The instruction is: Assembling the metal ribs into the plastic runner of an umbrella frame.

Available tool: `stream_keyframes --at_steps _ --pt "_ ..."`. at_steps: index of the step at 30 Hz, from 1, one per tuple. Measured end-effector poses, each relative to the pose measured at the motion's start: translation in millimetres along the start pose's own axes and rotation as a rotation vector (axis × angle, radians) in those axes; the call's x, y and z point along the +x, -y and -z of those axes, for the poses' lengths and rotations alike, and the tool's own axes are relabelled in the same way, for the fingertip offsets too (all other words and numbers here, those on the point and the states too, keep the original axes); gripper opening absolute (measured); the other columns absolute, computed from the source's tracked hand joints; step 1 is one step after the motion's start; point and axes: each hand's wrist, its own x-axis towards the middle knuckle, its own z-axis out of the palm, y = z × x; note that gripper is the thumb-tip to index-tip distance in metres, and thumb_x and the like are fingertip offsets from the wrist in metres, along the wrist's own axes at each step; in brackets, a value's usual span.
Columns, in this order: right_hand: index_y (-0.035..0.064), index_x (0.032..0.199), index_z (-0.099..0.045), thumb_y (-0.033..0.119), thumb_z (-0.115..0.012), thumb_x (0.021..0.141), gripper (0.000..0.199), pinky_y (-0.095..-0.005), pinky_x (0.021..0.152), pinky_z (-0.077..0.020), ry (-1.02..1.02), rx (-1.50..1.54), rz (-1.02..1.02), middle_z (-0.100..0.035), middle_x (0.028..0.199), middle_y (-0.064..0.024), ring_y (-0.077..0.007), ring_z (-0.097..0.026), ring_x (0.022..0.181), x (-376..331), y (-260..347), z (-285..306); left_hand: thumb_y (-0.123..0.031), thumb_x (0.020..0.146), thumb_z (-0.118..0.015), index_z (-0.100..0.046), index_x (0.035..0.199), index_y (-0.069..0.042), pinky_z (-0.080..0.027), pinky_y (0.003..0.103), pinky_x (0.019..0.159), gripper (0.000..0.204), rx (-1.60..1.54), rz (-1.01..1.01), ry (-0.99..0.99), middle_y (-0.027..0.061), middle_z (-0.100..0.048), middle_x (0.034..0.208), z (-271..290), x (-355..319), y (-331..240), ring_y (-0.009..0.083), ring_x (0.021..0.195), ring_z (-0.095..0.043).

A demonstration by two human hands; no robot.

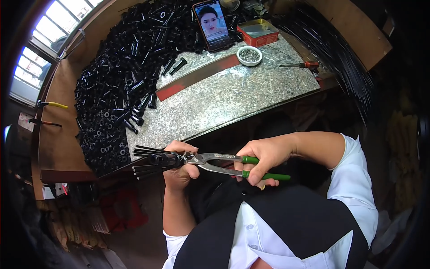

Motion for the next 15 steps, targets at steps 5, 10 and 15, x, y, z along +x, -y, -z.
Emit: stream_keyframes --at_steps 5,10,15 --pt "-0.0036 0.108 -0.046 0.023 -0.062 0.086 0.037 -0.0366 0.077 -0.0458 -0.628 -1.029 0.41 -0.057 0.082 -0.0138 -0.0287 -0.058 0.088 -2 12 -15 -0.034 0.061 -0.087 -0.06 0.089 0.001 -0.038 0.023 0.068 0.053 -0.051 0.032 -0.192 0.0012 -0.053 0.083 -3 7 -5 0.0088 0.072 -0.048" --pt "0.0004 0.104 -0.056 0.024 -0.039 0.1 0.029 -0.0321 0.063 -0.0502 -0.375 -0.553 0.094 -0.063 0.081 -0.0104 -0.0178 -0.063 0.067 -7 22 -23 -0.052 0.062 -0.079 -0.054 0.092 0.001 -0.042 0.023 0.062 0.066 -0.049 0.024 -0.147 0.0038 -0.053 0.084 2 4 -3 0.0106 0.069 -0.052" --pt "0.0 0.099 -0.051 0.024 -0.059 0.092 0.026 -0.0255 0.052 -0.0488 -0.205 -0.181 -0.042 -0.062 0.074 -0.0068 -0.0125 -0.061 0.059 3 7 -19 -0.049 0.069 -0.078 -0.052 0.093 0.001 -0.047 0.027 0.062 0.061 -0.141 -0.029 -0.068 0.0059 -0.052 0.084 3 3 2 0.0144 0.07 -0.055"
